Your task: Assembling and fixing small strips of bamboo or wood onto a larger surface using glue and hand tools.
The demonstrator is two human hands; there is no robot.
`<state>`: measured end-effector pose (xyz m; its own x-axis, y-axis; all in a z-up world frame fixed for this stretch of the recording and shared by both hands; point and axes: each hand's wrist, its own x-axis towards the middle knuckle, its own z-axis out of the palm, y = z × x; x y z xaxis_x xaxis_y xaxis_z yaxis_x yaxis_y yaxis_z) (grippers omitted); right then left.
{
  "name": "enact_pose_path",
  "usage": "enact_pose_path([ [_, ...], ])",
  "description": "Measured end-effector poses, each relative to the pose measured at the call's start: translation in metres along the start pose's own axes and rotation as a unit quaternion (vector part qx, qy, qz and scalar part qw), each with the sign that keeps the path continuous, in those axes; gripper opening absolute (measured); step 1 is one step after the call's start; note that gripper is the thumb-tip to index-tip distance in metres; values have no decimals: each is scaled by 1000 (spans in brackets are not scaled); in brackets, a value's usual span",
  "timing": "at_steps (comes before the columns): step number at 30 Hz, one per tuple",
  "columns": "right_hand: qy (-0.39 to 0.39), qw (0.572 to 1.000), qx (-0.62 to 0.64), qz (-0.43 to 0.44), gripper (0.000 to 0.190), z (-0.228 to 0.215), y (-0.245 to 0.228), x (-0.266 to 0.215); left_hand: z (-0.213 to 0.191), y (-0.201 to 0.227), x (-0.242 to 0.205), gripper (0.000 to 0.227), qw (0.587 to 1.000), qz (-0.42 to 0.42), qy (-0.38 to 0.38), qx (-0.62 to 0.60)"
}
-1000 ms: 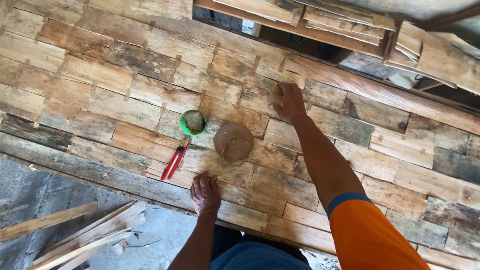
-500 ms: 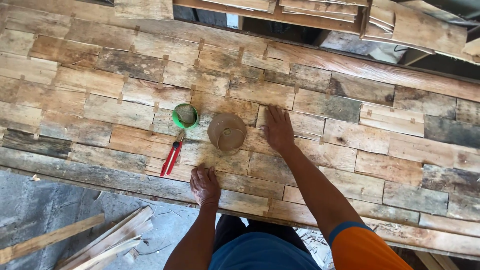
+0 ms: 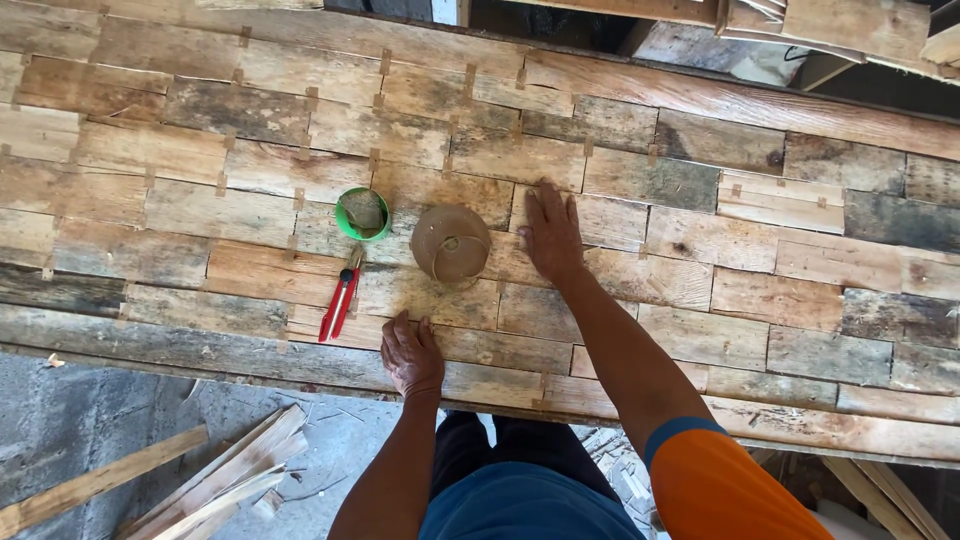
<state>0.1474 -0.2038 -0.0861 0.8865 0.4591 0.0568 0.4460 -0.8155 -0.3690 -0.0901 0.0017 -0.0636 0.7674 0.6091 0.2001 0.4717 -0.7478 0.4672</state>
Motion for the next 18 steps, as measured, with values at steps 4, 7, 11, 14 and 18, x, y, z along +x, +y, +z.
enact_pose_path([
  [4, -28, 999, -20, 8, 66, 2, 0, 3, 1, -1, 0, 40, 1000, 1, 2, -4],
  [7, -42, 999, -7, 25, 65, 0, -2, 3, -1, 0, 0, 39, 1000, 0, 1, -4],
  [11, -56, 997, -4, 51, 65, -10, -9, 4, -2, 2, 1, 39, 1000, 9, 1, -5],
  [14, -70, 996, -15, 59, 64, -6, -7, 5, -2, 1, 1, 40, 1000, 11, 5, -8],
  [18, -68, 996, -25, 43, 63, 2, -1, 3, -2, 0, 0, 41, 1000, 17, 7, -15],
])
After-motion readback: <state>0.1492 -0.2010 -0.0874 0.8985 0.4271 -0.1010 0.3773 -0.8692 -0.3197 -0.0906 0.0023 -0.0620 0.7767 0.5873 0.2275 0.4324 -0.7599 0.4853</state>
